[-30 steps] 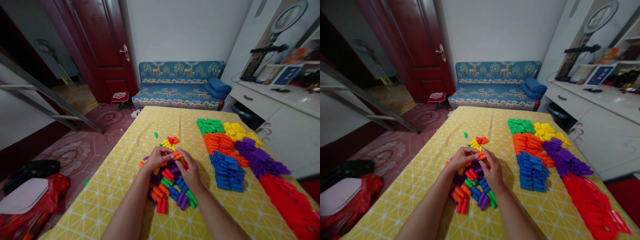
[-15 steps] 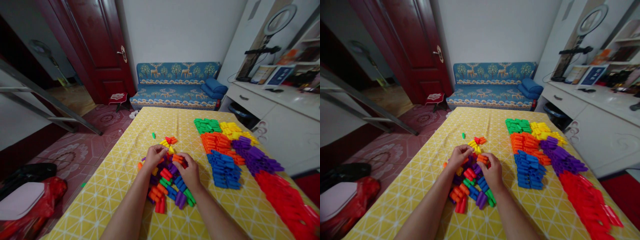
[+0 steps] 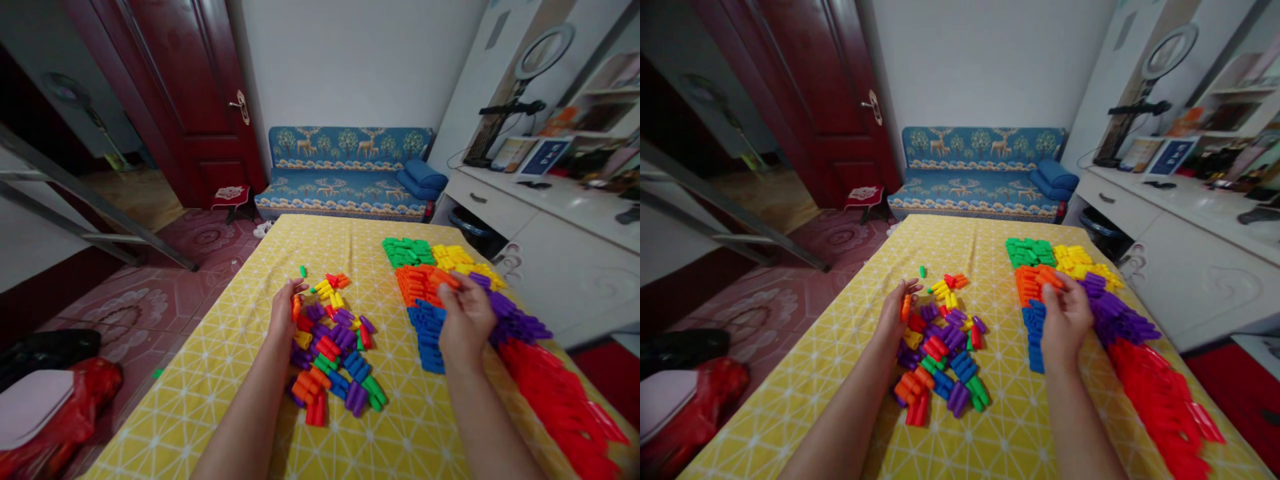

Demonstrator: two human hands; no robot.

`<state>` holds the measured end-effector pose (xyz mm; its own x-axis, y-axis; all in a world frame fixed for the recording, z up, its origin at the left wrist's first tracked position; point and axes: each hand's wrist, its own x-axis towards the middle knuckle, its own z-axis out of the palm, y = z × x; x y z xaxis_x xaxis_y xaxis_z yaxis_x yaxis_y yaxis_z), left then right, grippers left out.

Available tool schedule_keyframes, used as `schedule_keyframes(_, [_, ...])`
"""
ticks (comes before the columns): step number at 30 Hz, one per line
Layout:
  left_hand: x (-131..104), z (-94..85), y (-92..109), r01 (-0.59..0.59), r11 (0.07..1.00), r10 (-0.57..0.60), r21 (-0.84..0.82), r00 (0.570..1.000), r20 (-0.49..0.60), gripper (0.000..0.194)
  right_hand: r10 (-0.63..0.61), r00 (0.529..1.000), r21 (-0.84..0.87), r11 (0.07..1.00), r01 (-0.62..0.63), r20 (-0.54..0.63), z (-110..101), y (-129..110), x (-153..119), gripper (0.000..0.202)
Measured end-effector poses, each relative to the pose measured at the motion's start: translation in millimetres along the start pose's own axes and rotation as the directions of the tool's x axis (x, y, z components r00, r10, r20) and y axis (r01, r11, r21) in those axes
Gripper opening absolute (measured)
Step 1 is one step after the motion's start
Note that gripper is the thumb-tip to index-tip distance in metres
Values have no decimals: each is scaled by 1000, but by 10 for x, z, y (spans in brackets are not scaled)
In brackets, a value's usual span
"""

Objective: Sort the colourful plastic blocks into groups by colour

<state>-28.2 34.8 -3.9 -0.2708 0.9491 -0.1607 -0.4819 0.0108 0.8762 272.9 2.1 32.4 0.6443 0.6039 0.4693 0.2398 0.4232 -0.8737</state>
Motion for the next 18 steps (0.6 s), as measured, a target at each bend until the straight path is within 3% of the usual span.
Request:
schedule_keyframes(2, [-11, 17, -1, -15, 1000, 15, 8, 1000, 19, 54, -8, 996, -65, 998, 1, -94, -196, 194, 274, 43])
schedule_keyframes(3, [-18, 26, -3, -24, 999, 24, 20, 999, 30, 54, 2, 997, -122, 992, -12, -83, -280, 309, 378, 42])
schedule_keyframes(6, [-38, 46, -13, -74, 994, 71, 82, 997, 43, 55, 49, 998, -307, 951, -32, 49, -439, 618, 553, 38])
schedule_keyframes(9, [-40, 47, -27, -120, 982, 115, 146, 992, 44, 52, 127, 978, -413, 909, -49, 164, -478, 775, 592, 40])
schedule_keyframes(13, [-26, 33, -39, -156, 961, 144, 230, 987, 69, 49, 138, 971, -571, 821, -2, 195, -469, 732, 576, 39])
schedule_keyframes(16, [-33, 50, -33, -206, 931, 177, 301, 977, 120, 42, -10, 981, -701, 698, 145, 193, -409, 547, 479, 36])
schedule_keyframes(18, [-51, 81, -30, -260, 897, 212, 358, 963, 168, 36, -148, 960, -675, 685, 274, 239, -302, 381, 339, 33])
